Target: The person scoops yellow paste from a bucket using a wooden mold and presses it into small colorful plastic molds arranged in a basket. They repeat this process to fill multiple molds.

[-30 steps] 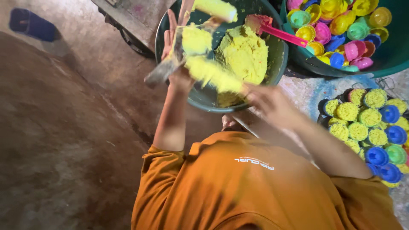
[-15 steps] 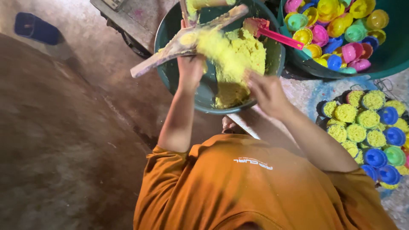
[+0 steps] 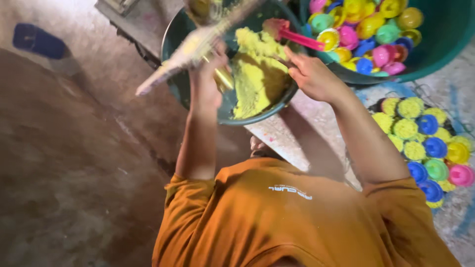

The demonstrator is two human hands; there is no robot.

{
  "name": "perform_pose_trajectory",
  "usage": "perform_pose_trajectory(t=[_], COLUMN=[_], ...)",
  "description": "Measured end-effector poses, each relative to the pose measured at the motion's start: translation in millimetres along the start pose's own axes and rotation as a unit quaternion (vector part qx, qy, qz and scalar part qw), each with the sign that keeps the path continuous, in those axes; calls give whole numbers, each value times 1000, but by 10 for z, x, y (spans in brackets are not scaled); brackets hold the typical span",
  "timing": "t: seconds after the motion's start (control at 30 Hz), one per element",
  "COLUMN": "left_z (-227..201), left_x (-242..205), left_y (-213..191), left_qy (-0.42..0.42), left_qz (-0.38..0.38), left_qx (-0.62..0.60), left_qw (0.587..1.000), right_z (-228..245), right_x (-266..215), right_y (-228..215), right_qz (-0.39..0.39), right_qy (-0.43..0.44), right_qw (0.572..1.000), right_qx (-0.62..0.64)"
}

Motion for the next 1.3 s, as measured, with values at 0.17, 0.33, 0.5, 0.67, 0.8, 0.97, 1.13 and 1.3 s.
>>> perform_pose_trajectory(t=[0.17, 0.33, 0.5, 0.67, 0.8, 0.97, 1.13, 1.3], left_z=[476, 820, 418, 144, 394, 925, 1119, 983], left_x=[-986, -1602, -1526, -1784, -1954, -2113, -2035, -2007], left_y=[1246, 2170, 2645, 3397, 3725, 3933, 3958, 4033], left_qy=[-290, -333, -121, -97, -92, -20, -178, -179], left_qz=[235, 434, 504, 611, 637, 643, 615, 555], left_qx=[-97, -40, 120, 196, 243, 148, 164, -341], left_qw=[923, 837, 847, 760, 726, 751, 751, 738], right_z=[123, 640, 1197, 1493, 1486, 1191, 642, 284], right_x=[-559, -1622, -2384, -2927, -3073, -3547, -4489, -5187], right_y=[-475, -1184, -1786, -1848, -1919, -2046, -1824, -1391], right_qz=[-203, -276, -240, -155, -176, -127, -55, 21], right_qy=[-33, -62, -38, -185, -95, 121, 283, 396], right_qw=[793, 741, 921, 965, 970, 976, 814, 661], right_qx=[573, 610, 306, -102, -141, 132, 505, 637])
Point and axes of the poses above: each hand's wrist, its own x-axis towards the middle knuckle, its own y-axis out of the palm, z = x × y, the point moved 4 cm from there along x, towards the middle knuckle, and after that the axes turned 10 degrees about x, right-handed, at the moved point
